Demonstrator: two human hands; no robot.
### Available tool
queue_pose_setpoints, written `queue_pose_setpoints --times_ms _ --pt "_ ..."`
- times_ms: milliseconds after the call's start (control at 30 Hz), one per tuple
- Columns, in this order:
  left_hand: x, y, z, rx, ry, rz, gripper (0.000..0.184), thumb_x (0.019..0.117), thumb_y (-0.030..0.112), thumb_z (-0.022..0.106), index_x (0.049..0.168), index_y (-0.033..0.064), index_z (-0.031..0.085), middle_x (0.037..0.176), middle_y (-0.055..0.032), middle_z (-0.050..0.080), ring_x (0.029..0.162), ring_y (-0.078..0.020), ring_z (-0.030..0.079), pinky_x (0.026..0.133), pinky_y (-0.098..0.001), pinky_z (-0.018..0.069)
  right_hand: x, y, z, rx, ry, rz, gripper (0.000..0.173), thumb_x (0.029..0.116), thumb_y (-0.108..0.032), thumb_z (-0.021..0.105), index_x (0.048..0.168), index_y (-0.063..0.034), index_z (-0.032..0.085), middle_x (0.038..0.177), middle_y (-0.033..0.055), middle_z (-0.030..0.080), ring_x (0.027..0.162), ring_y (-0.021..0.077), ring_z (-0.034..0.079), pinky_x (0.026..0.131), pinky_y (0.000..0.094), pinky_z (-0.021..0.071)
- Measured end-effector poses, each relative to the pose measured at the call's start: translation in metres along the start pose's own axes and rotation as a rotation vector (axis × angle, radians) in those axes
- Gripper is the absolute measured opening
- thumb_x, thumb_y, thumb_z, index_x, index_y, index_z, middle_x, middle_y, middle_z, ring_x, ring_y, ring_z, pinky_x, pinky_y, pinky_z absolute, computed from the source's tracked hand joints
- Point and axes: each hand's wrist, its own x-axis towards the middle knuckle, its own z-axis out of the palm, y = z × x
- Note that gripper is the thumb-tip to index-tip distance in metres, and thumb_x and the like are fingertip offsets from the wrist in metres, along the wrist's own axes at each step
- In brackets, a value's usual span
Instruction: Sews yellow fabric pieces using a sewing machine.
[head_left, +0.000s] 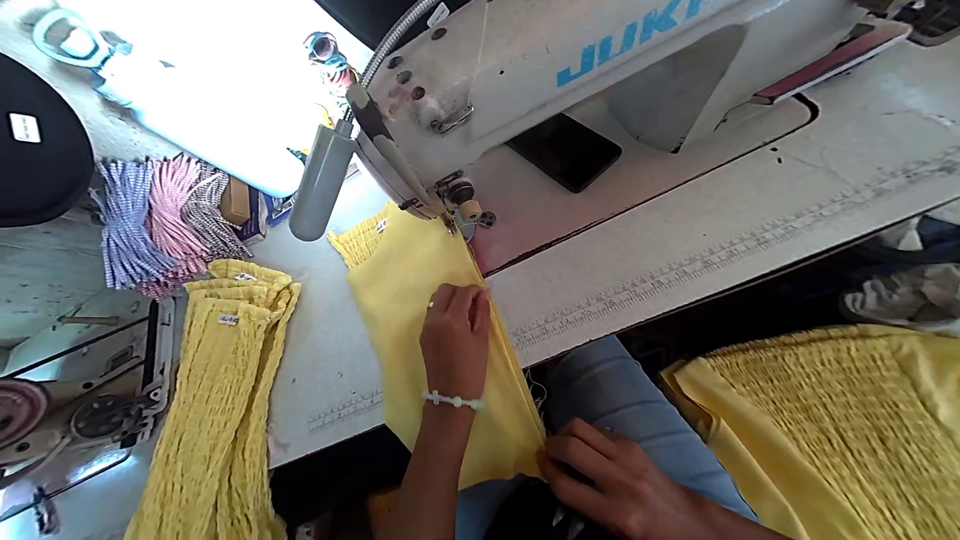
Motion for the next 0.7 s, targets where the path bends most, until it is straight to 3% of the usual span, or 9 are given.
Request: queue_pose_setpoints --times_ms 100,233,333,500,700 --pt "-0.027 -0.005 0.002 -0.028 0.022 0.122 0.028 0.0978 0.019 0.062 0.115 0.0028 0.077 0.113 -0.0166 0.07 0.102 -0.0287 0.067 0.088 -0.0395 0.0562 -0.003 0.001 -0.008 -0.04 -0.012 0.019 0.014 0.1014 -0.008 0.052 0.094 -0.0136 0.062 0.094 0.005 0.063 0.083 0.0173 0.059 0.067 0.0237 0.0503" --pt "-0.033 -0.016 0.001 0.015 -0.019 0.194 0.036 0.0995 0.022 0.054 0.126 0.0077 0.074 0.132 -0.015 0.067 0.118 -0.0349 0.062 0.095 -0.0475 0.0506 -0.002 0.007 -0.003 -0.07 0.006 0.04 0.014 0.1012 -0.008 0.053 0.093 -0.013 0.063 0.092 0.0049 0.062 0.082 0.0163 0.058 0.065 0.023 0.0493" --pt "-0.018 -0.023 0.0 0.015 -0.053 0.202 0.036 0.0994 0.018 0.052 0.126 0.0093 0.074 0.135 -0.0136 0.066 0.122 -0.0376 0.06 0.095 -0.0512 0.05 0.01 0.014 0.002 -0.096 0.024 0.031 0.013 0.1007 -0.008 0.053 0.095 -0.012 0.064 0.092 0.0056 0.063 0.081 0.0171 0.059 0.064 0.0236 0.0499" --pt "0.008 -0.04 0.002 0.0 -0.096 0.228 0.034 0.101 0.025 0.055 0.126 0.0112 0.074 0.138 -0.0093 0.064 0.127 -0.0341 0.058 0.1 -0.0515 0.0475 0.034 0.022 0.008 -0.142 0.041 0.02 0.014 0.0998 -0.005 0.053 0.096 -0.0097 0.066 0.091 0.0073 0.064 0.077 0.0185 0.059 0.062 0.0248 0.0491" --pt "0.032 -0.053 0.002 -0.039 -0.111 0.32 0.031 0.102 0.021 0.058 0.125 0.0069 0.074 0.136 -0.0134 0.064 0.127 -0.0354 0.057 0.102 -0.0494 0.0468 0.054 0.029 0.015 -0.171 0.038 0.046 0.016 0.0993 -0.006 0.053 0.094 -0.0077 0.067 0.085 0.0078 0.064 0.073 0.0208 0.059 0.058 0.0272 0.0482"
